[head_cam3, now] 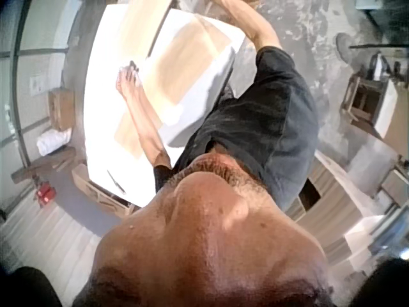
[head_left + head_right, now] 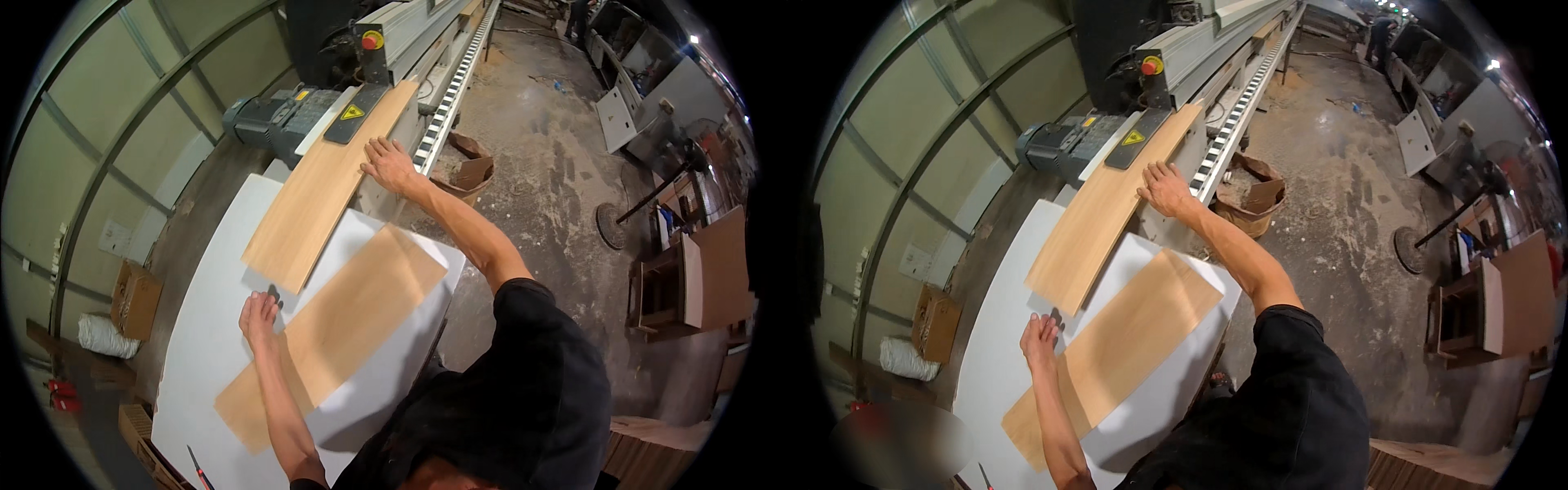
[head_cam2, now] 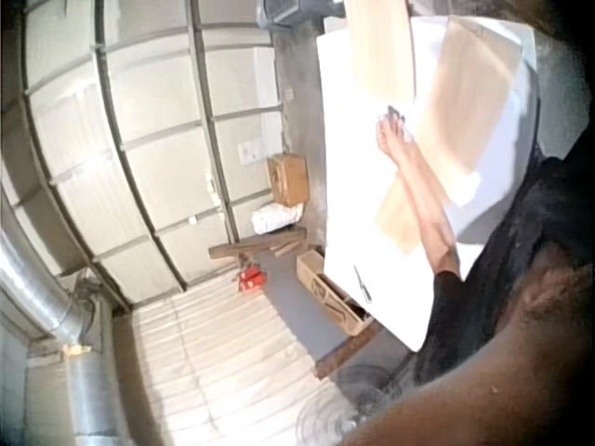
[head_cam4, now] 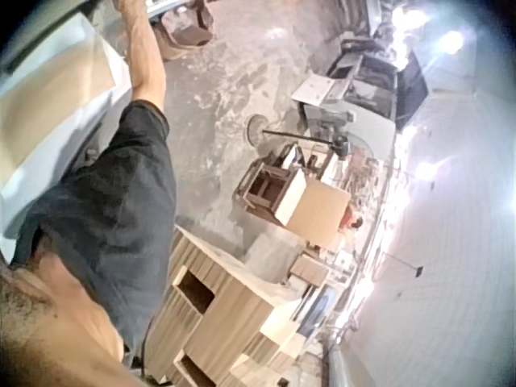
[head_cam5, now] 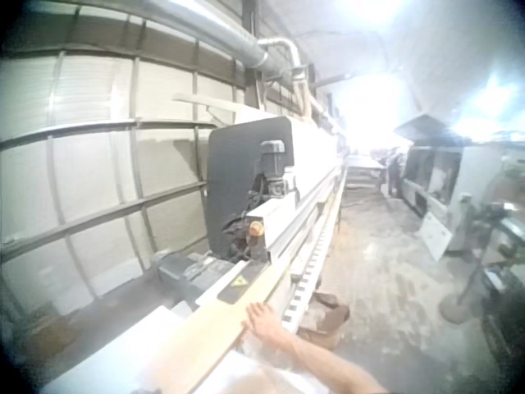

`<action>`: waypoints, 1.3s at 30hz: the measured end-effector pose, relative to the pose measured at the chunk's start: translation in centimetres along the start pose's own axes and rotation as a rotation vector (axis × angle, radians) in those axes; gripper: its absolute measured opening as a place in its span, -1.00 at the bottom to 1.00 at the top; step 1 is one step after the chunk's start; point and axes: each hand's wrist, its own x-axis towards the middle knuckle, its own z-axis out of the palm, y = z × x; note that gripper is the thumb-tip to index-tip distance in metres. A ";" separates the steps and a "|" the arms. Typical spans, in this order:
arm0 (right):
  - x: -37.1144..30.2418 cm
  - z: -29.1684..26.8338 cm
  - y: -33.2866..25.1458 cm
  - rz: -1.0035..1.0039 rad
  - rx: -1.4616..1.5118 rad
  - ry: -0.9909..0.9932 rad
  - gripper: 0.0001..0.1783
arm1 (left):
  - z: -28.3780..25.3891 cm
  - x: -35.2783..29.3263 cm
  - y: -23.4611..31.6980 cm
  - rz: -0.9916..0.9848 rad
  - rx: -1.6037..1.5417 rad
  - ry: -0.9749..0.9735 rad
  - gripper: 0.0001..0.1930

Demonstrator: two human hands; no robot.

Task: The person moves wooden planks from a white table and stacks them on top of a larger wooden structure in a workshop environment, handling one plank at a time.

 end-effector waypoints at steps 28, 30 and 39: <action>-5.3 -4.3 -3.7 0.225 0.309 -0.170 -0.56 | -26.9 -12.1 -1.5 0.016 0.290 0.396 -0.39; -9.0 -4.9 -4.0 0.247 0.289 -0.202 -0.55 | -29.2 -12.8 -0.9 -0.033 0.382 0.326 -0.41; -15.1 -1.3 -4.1 0.376 0.421 -0.191 -0.34 | -27.5 -11.3 -3.8 0.279 0.702 0.327 -0.52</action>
